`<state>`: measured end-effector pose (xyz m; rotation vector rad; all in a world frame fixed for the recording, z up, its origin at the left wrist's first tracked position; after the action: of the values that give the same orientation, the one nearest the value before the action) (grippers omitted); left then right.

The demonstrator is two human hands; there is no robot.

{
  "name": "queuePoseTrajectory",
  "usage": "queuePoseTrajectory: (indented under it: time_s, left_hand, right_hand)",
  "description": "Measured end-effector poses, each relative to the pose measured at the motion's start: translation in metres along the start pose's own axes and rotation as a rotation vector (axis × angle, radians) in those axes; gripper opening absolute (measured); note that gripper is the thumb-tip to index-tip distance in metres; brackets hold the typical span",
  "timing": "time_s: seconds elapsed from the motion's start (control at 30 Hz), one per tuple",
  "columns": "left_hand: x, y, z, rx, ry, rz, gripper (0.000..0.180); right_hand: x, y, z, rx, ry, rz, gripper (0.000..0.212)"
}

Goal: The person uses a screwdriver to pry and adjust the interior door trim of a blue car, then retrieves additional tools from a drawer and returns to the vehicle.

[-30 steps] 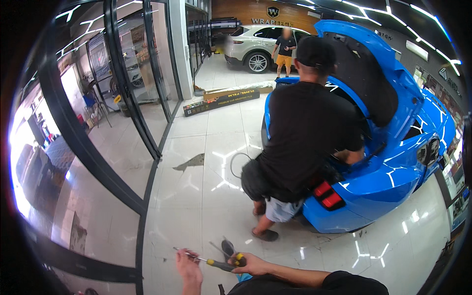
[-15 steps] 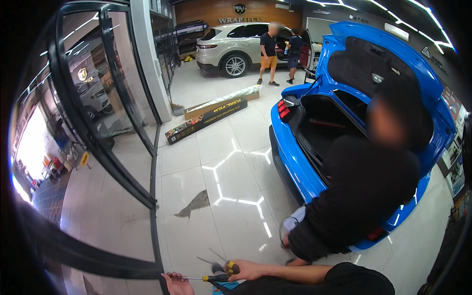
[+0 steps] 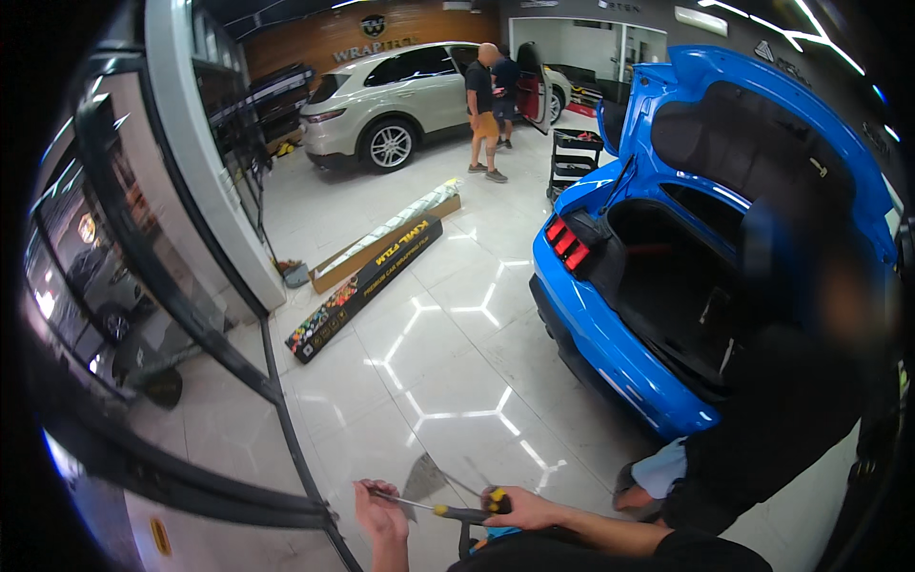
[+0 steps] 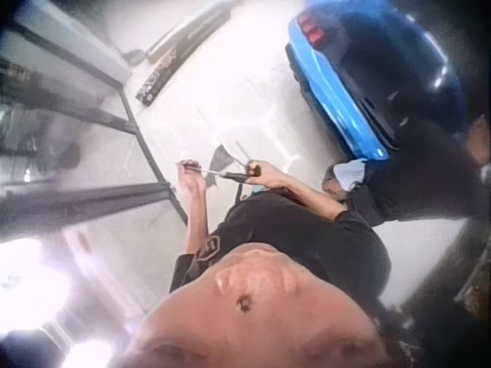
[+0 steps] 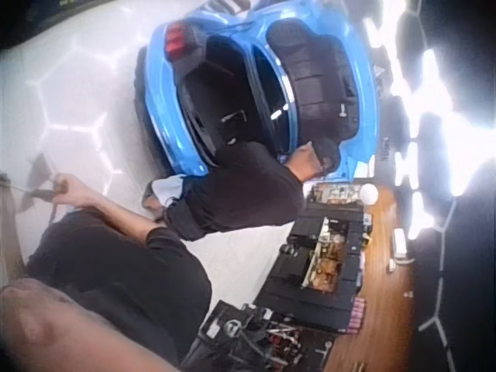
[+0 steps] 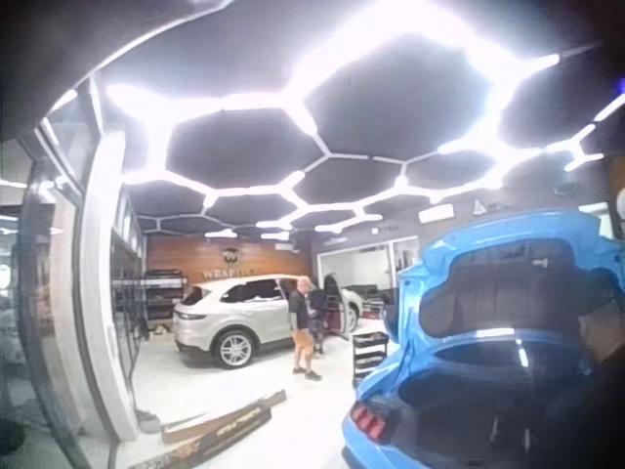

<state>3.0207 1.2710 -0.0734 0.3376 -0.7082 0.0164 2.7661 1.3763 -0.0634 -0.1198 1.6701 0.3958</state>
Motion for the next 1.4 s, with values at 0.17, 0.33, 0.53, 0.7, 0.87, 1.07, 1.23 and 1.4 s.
queuePoseTrajectory:
  time_s: [0.17,0.33,0.53,0.7,0.87,1.07,1.23,1.4]
  left_hand:
    - [-0.026,-0.165,0.115,-0.127,-0.107,-0.219,0.034]
    - [-0.074,-0.349,0.163,-0.045,0.015,-0.234,0.034]
    - [-0.073,-0.495,0.276,-0.119,-0.231,-0.162,0.032]
    - [-0.071,-0.693,0.327,-0.022,0.035,-0.085,0.030]
    - [-0.145,-0.853,0.426,-0.099,0.003,-0.199,0.032]
    - [-0.288,-0.963,0.639,-0.462,-0.541,-0.330,0.036]
    - [-0.390,-1.020,0.830,-0.761,-0.496,-0.664,0.045]
    - [-0.514,-1.148,0.993,-0.718,-0.441,-0.552,0.046]
  right_hand:
    - [-0.014,-0.130,-0.081,0.100,-0.188,0.099,0.039]
    - [-0.020,-0.300,-0.165,0.126,-0.172,0.111,0.038]
    - [-0.091,-0.510,-0.280,-0.011,-0.043,0.152,0.039]
    - [-0.104,-0.660,-0.384,-0.074,0.009,-0.007,0.047]
    - [-0.095,-0.770,-0.516,0.104,0.036,-0.008,0.047]
    - [-0.123,-0.870,-0.698,0.398,-0.127,0.075,0.038]
    - [-0.119,-0.905,-0.854,0.776,-0.405,0.009,0.038]
    - [-0.089,-0.933,-1.020,0.847,-0.444,0.097,0.044]
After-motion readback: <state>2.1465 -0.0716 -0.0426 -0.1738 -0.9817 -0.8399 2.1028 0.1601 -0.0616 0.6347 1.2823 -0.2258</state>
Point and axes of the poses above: each hand's wrist, its own y-axis away from the middle knuckle, its own z-axis out of the palm, x = y × z, the point moved 6 cm from there along -y, towards the middle knuckle
